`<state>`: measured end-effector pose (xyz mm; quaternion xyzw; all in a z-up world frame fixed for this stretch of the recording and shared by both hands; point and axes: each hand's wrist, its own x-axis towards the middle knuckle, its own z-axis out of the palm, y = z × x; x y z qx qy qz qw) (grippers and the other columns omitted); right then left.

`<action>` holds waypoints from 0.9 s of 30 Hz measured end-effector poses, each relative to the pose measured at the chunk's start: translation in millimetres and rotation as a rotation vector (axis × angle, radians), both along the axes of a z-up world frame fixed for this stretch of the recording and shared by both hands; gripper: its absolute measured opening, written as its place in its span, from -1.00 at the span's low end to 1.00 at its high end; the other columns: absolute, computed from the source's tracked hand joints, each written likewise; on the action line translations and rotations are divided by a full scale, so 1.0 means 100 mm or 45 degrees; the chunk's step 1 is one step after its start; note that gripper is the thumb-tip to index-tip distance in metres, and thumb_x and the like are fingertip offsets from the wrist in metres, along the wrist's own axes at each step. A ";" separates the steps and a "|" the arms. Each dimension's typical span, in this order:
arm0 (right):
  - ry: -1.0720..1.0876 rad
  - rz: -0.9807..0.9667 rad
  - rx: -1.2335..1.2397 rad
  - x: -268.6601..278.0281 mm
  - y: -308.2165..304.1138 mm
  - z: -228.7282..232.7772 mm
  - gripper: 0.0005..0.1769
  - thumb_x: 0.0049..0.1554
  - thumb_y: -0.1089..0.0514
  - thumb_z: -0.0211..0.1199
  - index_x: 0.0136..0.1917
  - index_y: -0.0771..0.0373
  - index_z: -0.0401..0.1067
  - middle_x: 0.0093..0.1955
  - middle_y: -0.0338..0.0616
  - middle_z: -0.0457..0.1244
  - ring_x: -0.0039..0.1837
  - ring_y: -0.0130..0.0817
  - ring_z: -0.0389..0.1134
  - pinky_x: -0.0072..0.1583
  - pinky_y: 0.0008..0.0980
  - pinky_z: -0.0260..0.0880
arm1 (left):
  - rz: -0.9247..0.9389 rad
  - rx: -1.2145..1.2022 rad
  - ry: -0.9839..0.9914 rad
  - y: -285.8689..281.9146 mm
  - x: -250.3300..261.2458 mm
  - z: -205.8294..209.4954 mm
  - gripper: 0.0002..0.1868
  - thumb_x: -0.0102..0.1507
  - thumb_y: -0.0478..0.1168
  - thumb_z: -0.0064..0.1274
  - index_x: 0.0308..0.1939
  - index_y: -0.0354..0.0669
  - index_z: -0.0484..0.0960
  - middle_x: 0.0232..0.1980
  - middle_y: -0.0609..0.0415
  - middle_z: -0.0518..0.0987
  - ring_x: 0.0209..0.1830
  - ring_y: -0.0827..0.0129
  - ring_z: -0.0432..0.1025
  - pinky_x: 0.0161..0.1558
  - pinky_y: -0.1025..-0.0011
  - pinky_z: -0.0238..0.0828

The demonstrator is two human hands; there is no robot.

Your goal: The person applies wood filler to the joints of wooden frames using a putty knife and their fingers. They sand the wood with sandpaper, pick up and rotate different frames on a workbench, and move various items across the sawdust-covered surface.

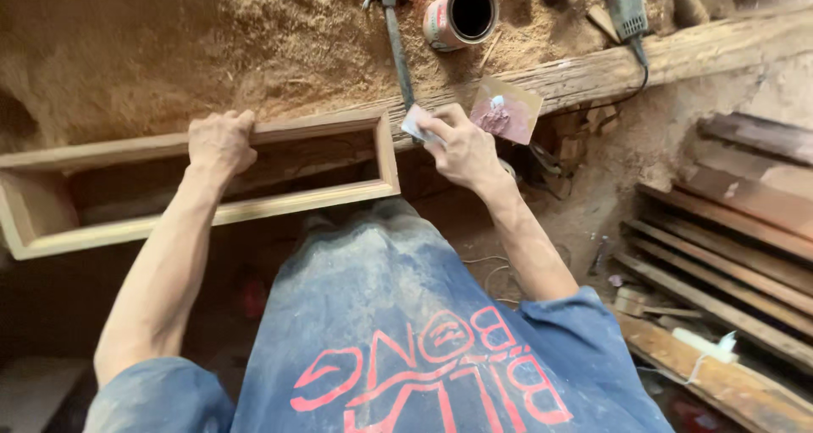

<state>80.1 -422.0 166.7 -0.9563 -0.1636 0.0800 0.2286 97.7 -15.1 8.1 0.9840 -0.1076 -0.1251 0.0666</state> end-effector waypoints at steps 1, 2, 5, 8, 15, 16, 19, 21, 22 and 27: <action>0.005 0.061 -0.072 0.07 0.02 0.00 -0.65 0.12 0.18 0.35 0.19 -0.01 0.51 0.15 -0.13 0.29 0.10 -0.07 0.41 0.02 -0.07 0.49 | -0.002 0.005 -0.030 0.01 -0.06 -0.04 -0.66 0.05 -0.23 0.20 -0.09 0.07 0.62 -0.12 0.09 0.65 -0.05 0.13 0.56 -0.06 0.09 0.42; 0.009 0.118 -0.136 0.15 0.07 -0.01 -0.68 0.14 0.18 0.33 0.18 -0.03 0.51 0.16 -0.15 0.29 0.11 -0.08 0.41 0.01 -0.06 0.49 | -0.009 0.019 -0.059 0.03 -0.10 -0.06 -0.68 0.04 -0.23 0.21 -0.12 0.05 0.61 -0.12 0.12 0.65 -0.04 0.15 0.55 -0.06 0.09 0.41; 0.016 0.279 -0.270 0.32 0.17 -0.04 -0.67 0.11 0.19 0.31 0.16 -0.04 0.51 0.17 -0.15 0.27 0.13 -0.07 0.39 -0.02 -0.04 0.48 | 0.053 0.044 -0.169 -0.04 -0.10 -0.15 -0.75 0.07 -0.23 0.23 -0.18 0.11 0.63 -0.17 0.17 0.65 -0.07 0.21 0.55 -0.02 0.08 0.35; 0.011 0.385 -0.310 0.42 0.22 -0.07 -0.70 0.14 0.19 0.29 0.16 -0.04 0.51 0.18 -0.15 0.25 0.15 -0.06 0.39 -0.01 -0.04 0.48 | 0.073 0.050 -0.173 -0.05 -0.12 -0.20 -0.73 0.03 -0.21 0.25 -0.20 0.09 0.64 -0.18 0.16 0.65 -0.10 0.20 0.55 0.03 0.09 0.30; 0.122 0.473 -0.472 0.53 0.26 -0.12 -0.67 0.07 0.18 0.31 0.13 -0.05 0.53 0.15 -0.15 0.25 0.14 -0.07 0.39 -0.01 -0.02 0.47 | 0.122 0.105 -0.166 -0.10 -0.14 -0.30 -0.76 0.10 -0.23 0.21 -0.16 0.13 0.67 -0.17 0.18 0.67 -0.14 0.26 0.55 0.16 0.11 0.24; 0.127 0.467 -0.458 0.53 0.26 -0.11 -0.68 0.10 0.17 0.30 0.14 -0.05 0.53 0.18 -0.17 0.25 0.13 -0.07 0.39 0.00 -0.02 0.47 | 0.124 0.113 -0.173 -0.10 -0.15 -0.31 -0.77 0.12 -0.23 0.20 -0.15 0.13 0.67 -0.17 0.18 0.67 -0.14 0.26 0.55 0.17 0.12 0.23; 0.118 0.471 -0.430 0.59 0.27 -0.10 -0.72 0.15 0.17 0.29 0.15 -0.06 0.54 0.22 -0.21 0.25 0.12 -0.08 0.39 0.03 -0.04 0.47 | 0.128 0.120 -0.212 -0.11 -0.13 -0.30 -0.84 0.19 -0.23 0.16 -0.16 0.12 0.67 -0.18 0.18 0.67 -0.13 0.26 0.55 0.19 0.12 0.22; 0.118 0.508 -0.438 0.58 0.31 -0.16 -0.71 0.15 0.17 0.28 0.14 -0.07 0.56 0.21 -0.22 0.24 0.15 -0.11 0.39 0.02 -0.06 0.49 | 0.126 0.157 -0.195 -0.14 -0.14 -0.31 -0.86 0.23 -0.24 0.11 -0.16 0.12 0.67 -0.19 0.16 0.67 -0.17 0.28 0.55 0.16 0.12 0.22; 0.120 0.527 -0.485 0.59 0.30 -0.17 -0.68 0.11 0.17 0.29 0.14 -0.06 0.56 0.21 -0.21 0.23 0.13 -0.11 0.40 0.02 -0.07 0.49 | 0.124 0.199 -0.171 -0.14 -0.13 -0.31 -0.86 0.25 -0.24 0.08 -0.16 0.12 0.67 -0.20 0.15 0.67 -0.20 0.29 0.55 0.13 0.11 0.22; 0.228 0.565 -0.707 0.68 0.21 -0.08 -0.78 0.16 0.07 0.30 0.09 -0.13 0.58 0.19 -0.21 0.23 0.09 -0.12 0.41 0.02 -0.05 0.48 | 0.125 0.300 -0.105 -0.15 -0.13 -0.33 -0.81 0.33 -0.31 -0.02 -0.15 0.09 0.68 -0.21 0.11 0.67 -0.22 0.32 0.55 0.14 0.15 0.23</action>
